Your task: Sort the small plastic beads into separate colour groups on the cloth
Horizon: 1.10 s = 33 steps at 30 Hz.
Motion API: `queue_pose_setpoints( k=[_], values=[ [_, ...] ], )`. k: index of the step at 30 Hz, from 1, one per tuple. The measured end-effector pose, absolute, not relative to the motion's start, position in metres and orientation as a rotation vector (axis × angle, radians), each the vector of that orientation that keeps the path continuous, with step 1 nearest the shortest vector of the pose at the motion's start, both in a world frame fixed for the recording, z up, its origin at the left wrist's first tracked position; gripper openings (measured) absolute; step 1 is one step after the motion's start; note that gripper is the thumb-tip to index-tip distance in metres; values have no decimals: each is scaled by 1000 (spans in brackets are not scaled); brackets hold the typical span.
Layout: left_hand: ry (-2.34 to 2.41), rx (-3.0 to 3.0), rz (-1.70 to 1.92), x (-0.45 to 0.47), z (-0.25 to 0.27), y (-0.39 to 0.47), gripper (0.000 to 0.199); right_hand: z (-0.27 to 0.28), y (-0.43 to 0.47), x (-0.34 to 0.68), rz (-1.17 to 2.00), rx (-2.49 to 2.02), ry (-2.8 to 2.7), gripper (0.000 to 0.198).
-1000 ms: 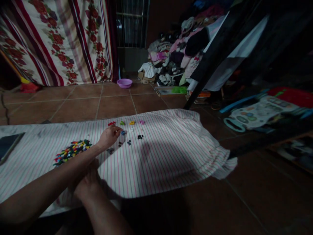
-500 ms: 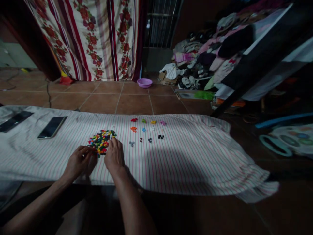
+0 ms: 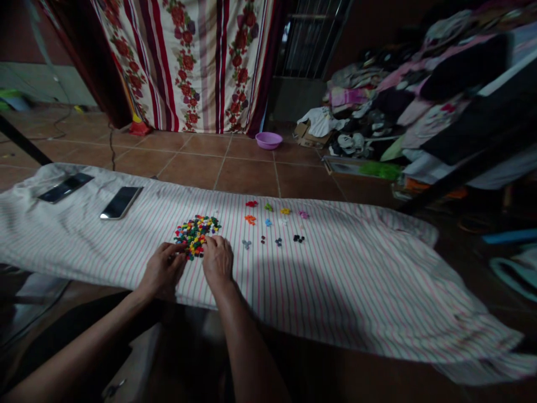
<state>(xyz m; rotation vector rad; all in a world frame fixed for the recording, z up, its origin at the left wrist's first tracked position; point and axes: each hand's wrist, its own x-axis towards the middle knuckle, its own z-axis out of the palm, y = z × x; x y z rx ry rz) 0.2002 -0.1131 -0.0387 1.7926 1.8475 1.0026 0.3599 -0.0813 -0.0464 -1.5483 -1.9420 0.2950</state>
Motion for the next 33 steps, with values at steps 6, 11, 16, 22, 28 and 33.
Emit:
queue_pose_setpoints(
  k=[6,11,16,22,28,33],
  values=[
    [1893,1757,1048,195,-46,-113,27,-55,-75,361,353,-1436,-1913,27],
    [1887,1743,1224,194,-50,-119,27,-56,-77,363,356,-1337,-1902,33],
    [1996,1638,1351,194,-54,-117,28,-54,-83,361,321,-1271,-1967,31],
    [1977,1713,1269,195,-58,-112,27,-52,-86,360,289,-1213,-2104,29],
    [1939,1714,1261,193,-59,-113,26,-55,-85,360,285,-1249,-2073,27],
    [1950,1656,1226,194,-55,-111,31,-51,-88,359,270,-1257,-2096,28]
  ],
)
